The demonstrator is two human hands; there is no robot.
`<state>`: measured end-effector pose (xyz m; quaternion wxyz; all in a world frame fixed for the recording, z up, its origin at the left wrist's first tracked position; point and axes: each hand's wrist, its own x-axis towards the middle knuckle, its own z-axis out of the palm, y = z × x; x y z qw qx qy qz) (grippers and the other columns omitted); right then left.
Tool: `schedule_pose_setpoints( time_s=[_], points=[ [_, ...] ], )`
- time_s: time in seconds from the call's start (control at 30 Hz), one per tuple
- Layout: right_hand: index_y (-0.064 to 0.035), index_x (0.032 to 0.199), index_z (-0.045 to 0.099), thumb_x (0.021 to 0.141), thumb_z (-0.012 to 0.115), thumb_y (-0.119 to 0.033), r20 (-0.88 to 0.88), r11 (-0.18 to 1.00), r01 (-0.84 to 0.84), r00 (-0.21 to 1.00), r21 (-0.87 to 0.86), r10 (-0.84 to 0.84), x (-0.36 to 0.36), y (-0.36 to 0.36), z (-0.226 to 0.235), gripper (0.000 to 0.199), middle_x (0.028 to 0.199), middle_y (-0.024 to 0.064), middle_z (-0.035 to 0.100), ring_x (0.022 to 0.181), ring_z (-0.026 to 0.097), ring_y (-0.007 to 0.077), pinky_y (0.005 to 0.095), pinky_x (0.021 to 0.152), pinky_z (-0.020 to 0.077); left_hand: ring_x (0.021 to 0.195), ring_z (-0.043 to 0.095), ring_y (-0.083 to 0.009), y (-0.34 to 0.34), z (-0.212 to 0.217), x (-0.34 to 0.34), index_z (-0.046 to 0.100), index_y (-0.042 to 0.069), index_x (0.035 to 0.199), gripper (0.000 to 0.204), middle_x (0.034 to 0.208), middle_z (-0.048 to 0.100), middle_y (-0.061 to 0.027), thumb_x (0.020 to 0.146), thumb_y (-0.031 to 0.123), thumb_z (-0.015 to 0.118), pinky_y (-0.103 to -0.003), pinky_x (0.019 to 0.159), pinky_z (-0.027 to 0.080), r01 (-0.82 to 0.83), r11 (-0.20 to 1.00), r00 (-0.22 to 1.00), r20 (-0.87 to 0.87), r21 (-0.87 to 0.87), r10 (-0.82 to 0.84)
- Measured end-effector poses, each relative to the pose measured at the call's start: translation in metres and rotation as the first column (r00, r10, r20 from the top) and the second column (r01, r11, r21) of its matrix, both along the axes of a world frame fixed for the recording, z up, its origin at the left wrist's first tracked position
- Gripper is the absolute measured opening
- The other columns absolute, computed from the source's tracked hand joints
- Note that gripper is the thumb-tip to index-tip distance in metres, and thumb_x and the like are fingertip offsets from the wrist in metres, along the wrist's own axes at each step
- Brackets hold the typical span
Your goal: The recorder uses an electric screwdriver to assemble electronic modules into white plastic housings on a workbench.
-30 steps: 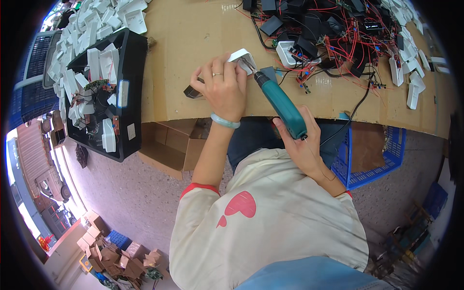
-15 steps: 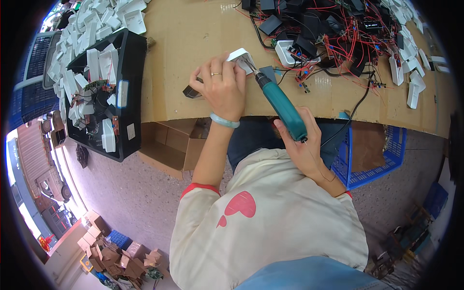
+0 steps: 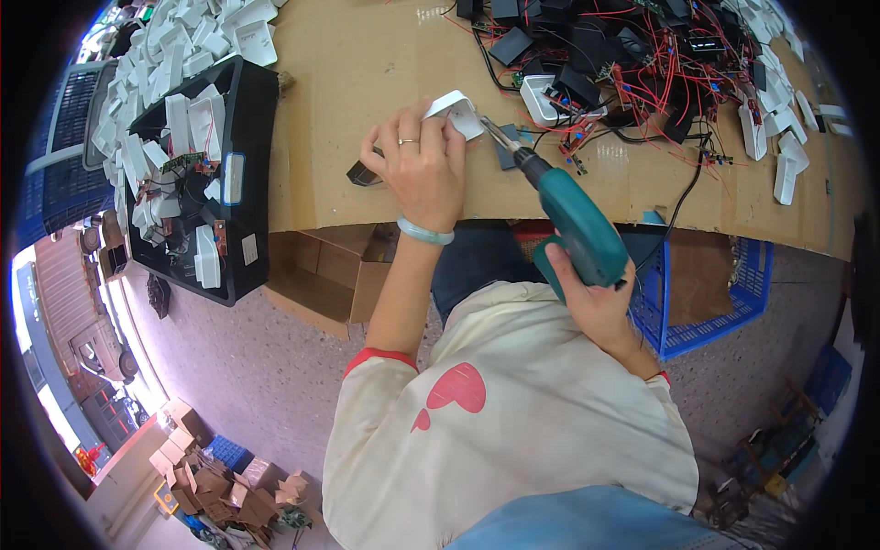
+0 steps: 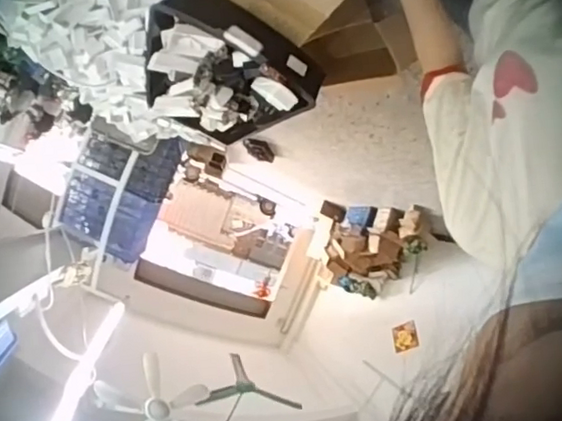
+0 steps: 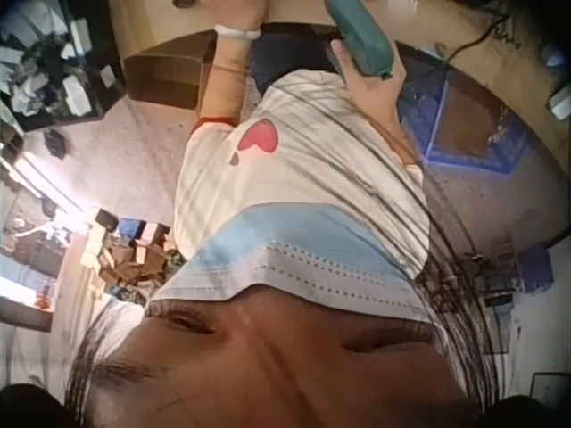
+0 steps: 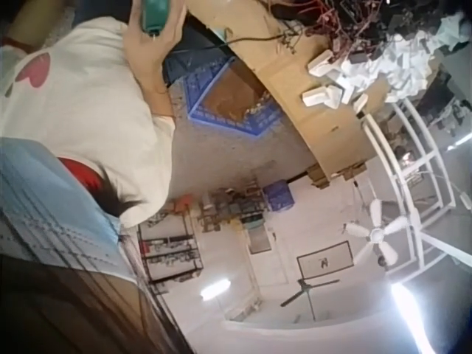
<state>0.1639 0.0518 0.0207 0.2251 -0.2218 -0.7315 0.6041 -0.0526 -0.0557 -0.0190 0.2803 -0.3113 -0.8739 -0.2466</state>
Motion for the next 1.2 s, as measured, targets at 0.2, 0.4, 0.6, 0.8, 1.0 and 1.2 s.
schedule_pose_setpoints(
  time_s=[0.2, 0.4, 0.6, 0.8, 1.0, 1.2],
  points=[
    [0.0016, 0.126, 0.068, 0.094, 0.079, -0.005, 0.162, 0.999, 0.017, 0.987, -0.047, -0.010, 0.023, 0.005, 0.010, 0.035, 0.114, 0.0074, 0.074, 0.098, 0.067, 0.0109, 0.0275, 0.088, 0.0552, 0.122, 0.062, -0.0278, -0.007, 0.002, 0.010, 0.074, 0.010, 0.095, 0.013, 0.130, 0.069, -0.0062, 0.088, 0.020, 0.078, -0.051, 0.114, 0.032, -0.029, 0.999, 0.999, 0.040, 0.019, 0.028],
    [0.0019, 0.126, 0.069, 0.094, 0.080, -0.007, 0.122, 1.000, -0.023, 0.992, 0.017, 0.020, 0.023, 0.006, 0.014, 0.035, 0.114, 0.0083, 0.074, 0.099, 0.068, 0.0120, 0.0276, 0.089, 0.0555, 0.139, 0.051, -0.0349, -0.023, 0.010, 0.023, 0.077, 0.016, 0.098, 0.015, 0.144, 0.063, -0.0075, 0.086, 0.022, 0.083, -0.056, 0.117, 0.029, 0.104, 0.994, 0.988, 0.112, -0.013, -0.102],
    [0.0021, 0.123, 0.070, 0.094, 0.080, -0.007, 0.123, 0.999, -0.007, 0.992, -0.053, 0.014, 0.019, 0.003, 0.014, 0.032, 0.112, 0.0078, 0.075, 0.098, 0.068, 0.0123, 0.0282, 0.088, 0.0560, 0.139, 0.050, -0.0351, -0.024, 0.009, 0.017, 0.080, 0.017, 0.093, 0.010, 0.145, 0.063, -0.0056, 0.085, 0.020, 0.083, -0.054, 0.117, 0.030, 0.137, 0.990, 0.987, 0.093, -0.038, -0.133],
    [0.0025, 0.120, 0.072, 0.093, 0.081, -0.007, 0.130, 1.000, -0.008, 0.991, -0.029, 0.011, 0.017, 0.003, 0.017, 0.030, 0.110, 0.0076, 0.076, 0.095, 0.068, 0.0114, 0.0273, 0.087, 0.0556, 0.132, 0.054, -0.0372, -0.030, 0.000, 0.011, 0.082, 0.018, 0.095, 0.015, 0.140, 0.066, -0.0059, 0.080, 0.018, 0.086, -0.052, 0.112, 0.034, 0.235, 0.957, 0.957, 0.132, 0.171, -0.259],
    [0.0022, 0.120, 0.072, 0.092, 0.081, -0.006, 0.134, 1.000, -0.002, 0.991, -0.023, 0.005, 0.020, 0.003, 0.014, 0.030, 0.110, 0.0075, 0.076, 0.096, 0.068, 0.0114, 0.0275, 0.087, 0.0556, 0.123, 0.062, -0.0331, -0.039, 0.003, 0.010, 0.080, 0.011, 0.092, 0.011, 0.134, 0.070, -0.0054, 0.082, 0.010, 0.083, -0.048, 0.106, 0.041, 0.324, 0.926, 0.922, 0.153, 0.194, -0.355],
    [0.0030, 0.115, 0.067, 0.090, 0.081, -0.004, 0.075, 0.999, -0.036, 0.997, 0.013, 0.035, 0.020, 0.001, 0.012, 0.029, 0.105, 0.0123, 0.068, 0.087, 0.066, 0.0208, 0.0301, 0.078, 0.0524, 0.116, 0.065, -0.0309, -0.029, 0.008, -0.015, 0.077, 0.008, 0.091, 0.007, 0.123, 0.073, -0.0058, 0.085, 0.009, 0.079, -0.046, 0.101, 0.045, 0.256, 0.953, 0.947, 0.157, 0.159, -0.281]
  ],
)
